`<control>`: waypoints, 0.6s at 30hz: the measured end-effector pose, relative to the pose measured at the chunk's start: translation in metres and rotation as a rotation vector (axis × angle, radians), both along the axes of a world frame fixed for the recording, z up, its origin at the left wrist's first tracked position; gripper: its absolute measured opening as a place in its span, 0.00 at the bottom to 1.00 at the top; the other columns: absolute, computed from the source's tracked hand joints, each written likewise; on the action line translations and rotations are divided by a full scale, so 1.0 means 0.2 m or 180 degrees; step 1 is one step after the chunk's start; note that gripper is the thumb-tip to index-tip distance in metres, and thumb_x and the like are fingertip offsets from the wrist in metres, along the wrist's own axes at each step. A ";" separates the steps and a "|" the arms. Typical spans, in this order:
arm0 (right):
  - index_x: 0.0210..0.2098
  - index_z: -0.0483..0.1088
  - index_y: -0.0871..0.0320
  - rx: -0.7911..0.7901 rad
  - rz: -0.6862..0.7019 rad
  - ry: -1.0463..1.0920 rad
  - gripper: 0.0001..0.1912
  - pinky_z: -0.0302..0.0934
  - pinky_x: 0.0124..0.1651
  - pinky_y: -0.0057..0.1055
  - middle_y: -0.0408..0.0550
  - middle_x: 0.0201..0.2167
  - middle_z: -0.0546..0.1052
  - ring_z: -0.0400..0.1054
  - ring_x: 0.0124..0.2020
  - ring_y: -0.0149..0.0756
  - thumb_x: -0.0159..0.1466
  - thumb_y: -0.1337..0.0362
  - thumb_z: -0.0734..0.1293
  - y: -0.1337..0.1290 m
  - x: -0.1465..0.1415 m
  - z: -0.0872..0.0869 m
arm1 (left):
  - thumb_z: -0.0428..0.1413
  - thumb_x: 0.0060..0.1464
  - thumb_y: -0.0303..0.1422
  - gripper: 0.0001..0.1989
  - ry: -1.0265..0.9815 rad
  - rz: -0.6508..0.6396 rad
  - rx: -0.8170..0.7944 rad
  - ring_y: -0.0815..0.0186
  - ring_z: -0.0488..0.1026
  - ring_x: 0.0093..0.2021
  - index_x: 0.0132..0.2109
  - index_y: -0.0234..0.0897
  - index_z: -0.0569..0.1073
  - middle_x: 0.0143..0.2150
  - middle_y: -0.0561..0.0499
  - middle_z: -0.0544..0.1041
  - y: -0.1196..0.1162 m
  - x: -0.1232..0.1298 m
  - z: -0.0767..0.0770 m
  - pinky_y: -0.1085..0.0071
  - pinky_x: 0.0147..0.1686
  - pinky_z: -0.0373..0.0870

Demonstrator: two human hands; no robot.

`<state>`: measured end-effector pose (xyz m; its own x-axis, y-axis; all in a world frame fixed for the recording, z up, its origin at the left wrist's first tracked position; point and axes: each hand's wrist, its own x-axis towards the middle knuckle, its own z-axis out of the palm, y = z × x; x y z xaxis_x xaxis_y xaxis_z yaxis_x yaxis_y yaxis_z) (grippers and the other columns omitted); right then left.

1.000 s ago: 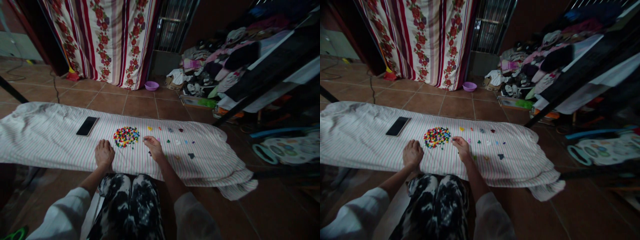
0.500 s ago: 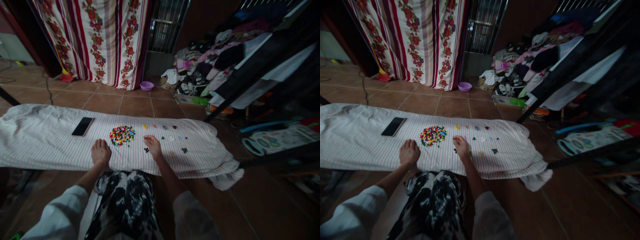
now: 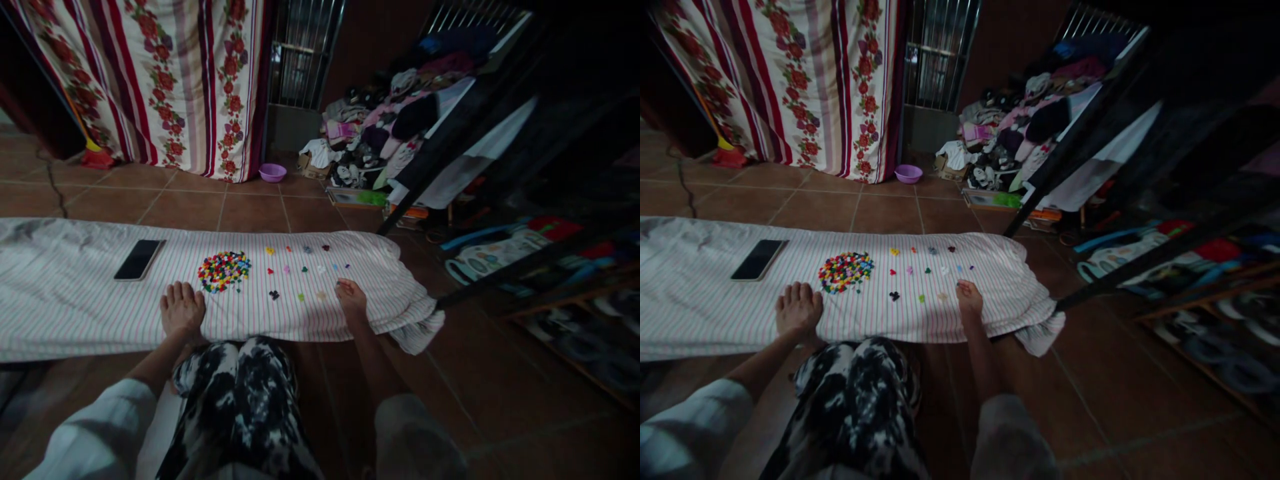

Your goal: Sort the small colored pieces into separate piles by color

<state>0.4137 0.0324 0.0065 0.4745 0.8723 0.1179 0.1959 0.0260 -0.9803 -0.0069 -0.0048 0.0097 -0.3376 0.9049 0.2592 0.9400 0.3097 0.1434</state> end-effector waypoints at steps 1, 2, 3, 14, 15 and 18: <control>0.35 0.72 0.59 -0.0136 -0.0147 -0.0116 0.18 0.63 0.35 0.33 0.45 0.26 0.74 0.68 0.30 0.35 0.47 0.56 0.67 -0.02 0.05 -0.01 | 0.37 0.61 0.39 0.24 0.0040 -0.0005 0.0013 0.48 0.58 0.64 0.52 0.28 0.69 0.57 0.33 0.69 0.00 0.00 0.00 0.52 0.60 0.55; 0.35 0.72 0.58 -0.0284 -0.0302 -0.0227 0.17 0.64 0.35 0.33 0.45 0.27 0.74 0.69 0.30 0.36 0.47 0.57 0.66 -0.04 0.09 -0.01 | 0.37 0.61 0.39 0.23 0.0075 0.0000 0.0019 0.48 0.59 0.63 0.52 0.29 0.69 0.57 0.33 0.69 0.00 0.00 0.00 0.52 0.60 0.56; 0.35 0.72 0.58 -0.0432 -0.0411 -0.0336 0.16 0.64 0.36 0.32 0.46 0.27 0.75 0.69 0.31 0.36 0.48 0.58 0.65 -0.05 0.12 -0.02 | 0.37 0.61 0.38 0.23 0.0101 0.0008 0.0013 0.48 0.59 0.63 0.51 0.29 0.68 0.57 0.34 0.69 -0.01 0.01 0.01 0.52 0.59 0.56; 0.38 0.74 0.56 -0.1050 -0.0546 -0.1786 0.14 0.62 0.47 0.33 0.48 0.36 0.78 0.71 0.41 0.40 0.55 0.66 0.60 -0.07 0.18 -0.02 | 0.37 0.61 0.40 0.22 0.0106 0.0040 -0.0039 0.49 0.60 0.62 0.50 0.32 0.68 0.57 0.36 0.70 0.00 0.01 0.00 0.52 0.59 0.57; 0.38 0.74 0.55 -0.1055 -0.0546 -0.1871 0.14 0.62 0.47 0.33 0.47 0.36 0.78 0.71 0.42 0.40 0.56 0.67 0.60 -0.06 0.18 -0.02 | 0.37 0.60 0.40 0.22 0.0087 0.0043 -0.0026 0.49 0.60 0.63 0.50 0.32 0.68 0.57 0.35 0.69 0.00 0.00 0.00 0.52 0.59 0.56; 0.40 0.75 0.55 -0.1109 -0.0542 -0.2073 0.15 0.61 0.44 0.31 0.47 0.38 0.78 0.70 0.41 0.38 0.57 0.67 0.60 -0.05 0.17 -0.03 | 0.37 0.60 0.40 0.22 0.0061 0.0031 -0.0037 0.49 0.60 0.63 0.50 0.32 0.68 0.57 0.35 0.69 0.01 0.00 0.00 0.52 0.59 0.56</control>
